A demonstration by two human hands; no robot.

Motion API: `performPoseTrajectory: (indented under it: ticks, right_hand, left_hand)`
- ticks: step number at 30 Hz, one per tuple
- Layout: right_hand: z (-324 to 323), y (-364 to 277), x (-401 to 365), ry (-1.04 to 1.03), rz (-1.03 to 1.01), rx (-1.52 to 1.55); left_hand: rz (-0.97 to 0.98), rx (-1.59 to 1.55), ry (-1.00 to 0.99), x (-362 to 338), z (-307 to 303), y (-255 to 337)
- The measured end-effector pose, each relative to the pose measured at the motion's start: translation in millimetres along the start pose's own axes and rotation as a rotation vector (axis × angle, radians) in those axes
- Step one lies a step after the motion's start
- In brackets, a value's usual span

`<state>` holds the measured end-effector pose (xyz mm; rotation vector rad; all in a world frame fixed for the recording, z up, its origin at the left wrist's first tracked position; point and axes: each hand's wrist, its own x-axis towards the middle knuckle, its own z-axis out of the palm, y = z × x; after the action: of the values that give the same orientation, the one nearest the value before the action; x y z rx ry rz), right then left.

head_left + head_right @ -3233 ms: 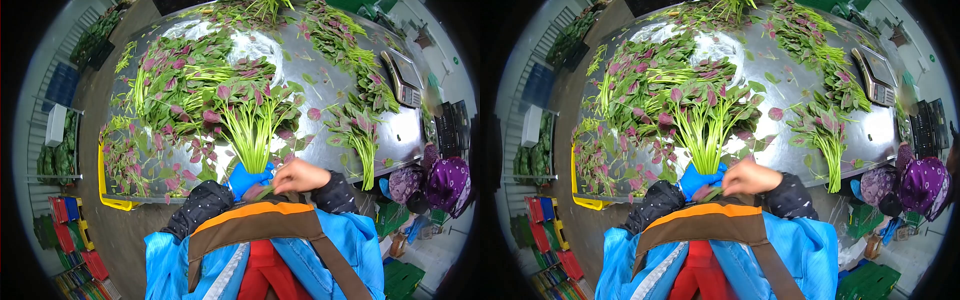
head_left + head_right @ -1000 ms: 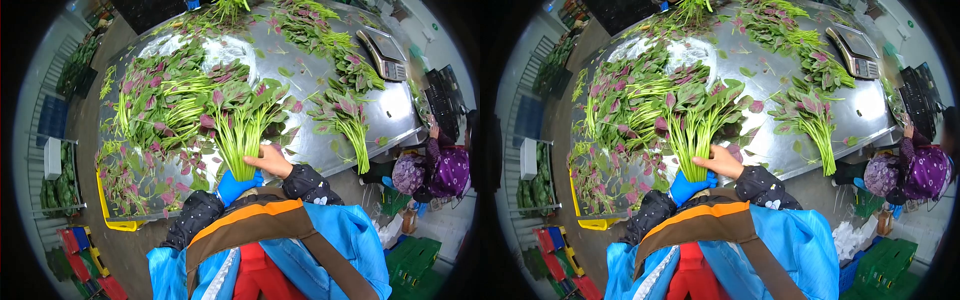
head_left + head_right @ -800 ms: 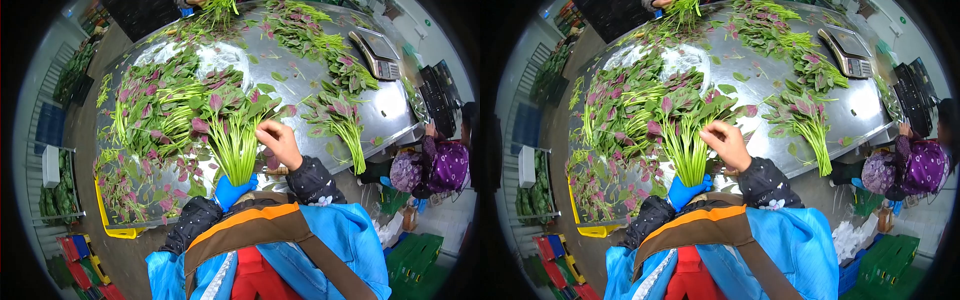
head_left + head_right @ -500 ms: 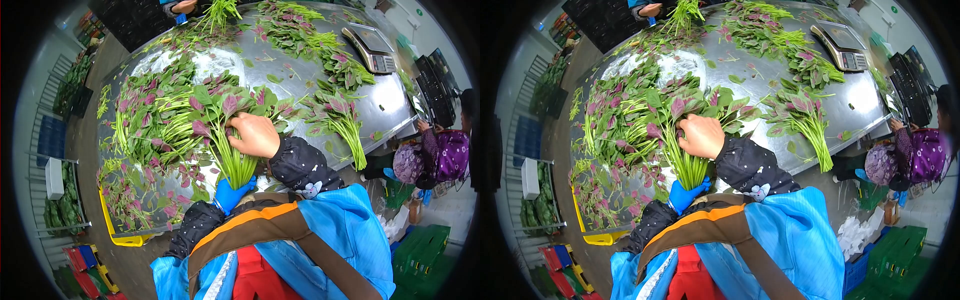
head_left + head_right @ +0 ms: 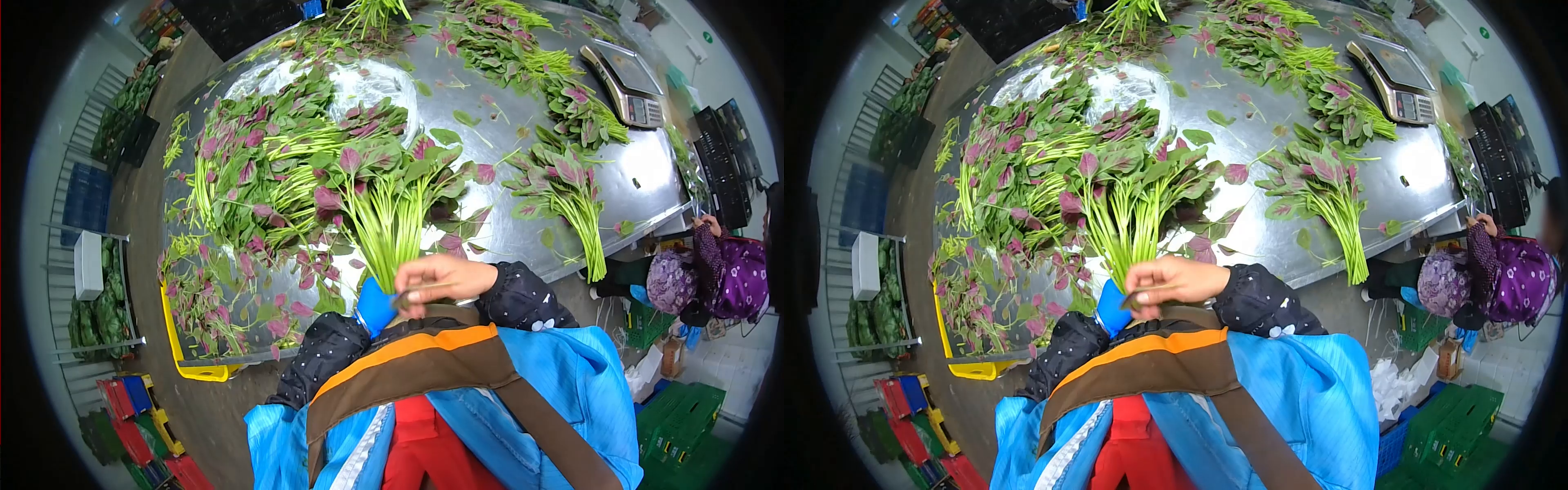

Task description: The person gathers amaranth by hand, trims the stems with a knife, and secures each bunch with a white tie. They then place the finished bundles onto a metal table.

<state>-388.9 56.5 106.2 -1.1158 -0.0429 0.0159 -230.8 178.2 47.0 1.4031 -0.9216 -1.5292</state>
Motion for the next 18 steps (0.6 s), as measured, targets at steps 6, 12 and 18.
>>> performPoseTrajectory:
  ticks: [6, 12, 18]
  right_hand:
    - [-35.4, -14.3, -58.8, 0.024, 0.576, -0.205]
    - [-30.9, -6.1, -44.3, 0.863, -0.05, -0.734]
    - [-9.8, -12.9, 21.0, 0.914, 0.016, -0.649]
  left_hand:
    - [0.018, -0.343, 0.009, -2.5, 12.3, 7.8]
    - [0.0, -0.345, 0.003, -1.0, 15.4, 12.4]
    - [0.04, -0.193, 0.02, -2.2, 14.9, 9.4]
